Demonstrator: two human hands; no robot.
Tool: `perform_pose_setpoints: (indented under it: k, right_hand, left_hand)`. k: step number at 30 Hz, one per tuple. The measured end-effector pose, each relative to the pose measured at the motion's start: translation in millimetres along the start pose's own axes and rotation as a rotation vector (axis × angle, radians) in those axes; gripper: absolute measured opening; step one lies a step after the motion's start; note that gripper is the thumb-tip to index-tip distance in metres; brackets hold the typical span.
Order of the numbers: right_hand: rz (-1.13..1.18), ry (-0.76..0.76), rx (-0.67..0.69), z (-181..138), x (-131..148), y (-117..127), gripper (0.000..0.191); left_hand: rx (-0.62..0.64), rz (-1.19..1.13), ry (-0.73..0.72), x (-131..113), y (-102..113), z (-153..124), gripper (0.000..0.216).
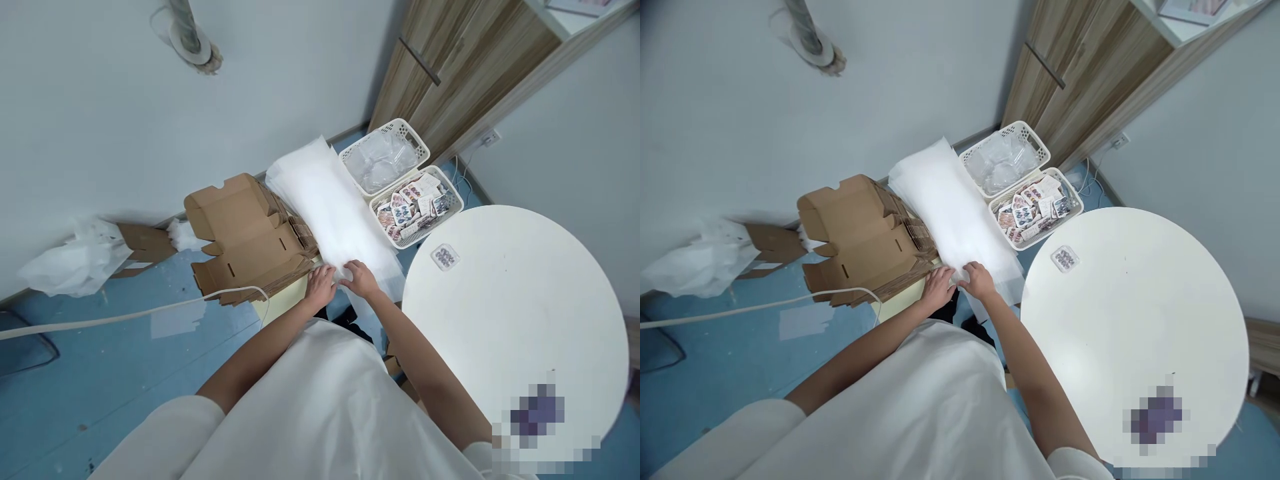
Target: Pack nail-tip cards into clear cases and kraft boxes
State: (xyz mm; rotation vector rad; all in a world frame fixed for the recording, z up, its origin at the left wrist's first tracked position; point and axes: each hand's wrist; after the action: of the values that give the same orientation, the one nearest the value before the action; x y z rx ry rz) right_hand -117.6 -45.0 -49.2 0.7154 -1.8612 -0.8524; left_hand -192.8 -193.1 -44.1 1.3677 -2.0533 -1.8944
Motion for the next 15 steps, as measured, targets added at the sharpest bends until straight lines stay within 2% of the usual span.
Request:
perform_pose_setpoints:
  k: [4,7,10,13,15]
  right_hand:
    - [-0.111,0.025,-0.071,9.3,8.1,0.7,0.037]
    - [-0.203,-0.001,-0.031,20.7,17.6,-0.2,0.025]
    - [-0.182,-0.054,0.017,27.9,23.1,2.3,0.018]
    - [-0.130,-0.099,0.023,28.3,25.2,10.6,0.023]
    - [-0.125,-0.144,-0.031,26.6,27.5,19.8,0.025]
  left_hand:
    - [0.018,-0.012,0.063,3.2,-2.8,1.0,0.040]
    - [0.023,-0.048,0.082,5.4,-2.0,-0.6,0.044]
    - [0.029,-0.118,0.083,7.2,0.6,-2.4,0.047]
    - [0.015,-0.256,0.132,4.8,2.8,-2.3,0.048]
    - [-0.044,-0.427,0.200,-1.6,4.3,-0.7,0.044]
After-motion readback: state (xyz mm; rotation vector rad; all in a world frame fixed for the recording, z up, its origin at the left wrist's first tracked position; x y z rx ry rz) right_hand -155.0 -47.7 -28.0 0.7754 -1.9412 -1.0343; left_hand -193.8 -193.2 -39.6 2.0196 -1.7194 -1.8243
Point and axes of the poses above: each hand's wrist, its own z-axis towards the middle knuckle, its own y-axis out of the back of the hand, x = y × z
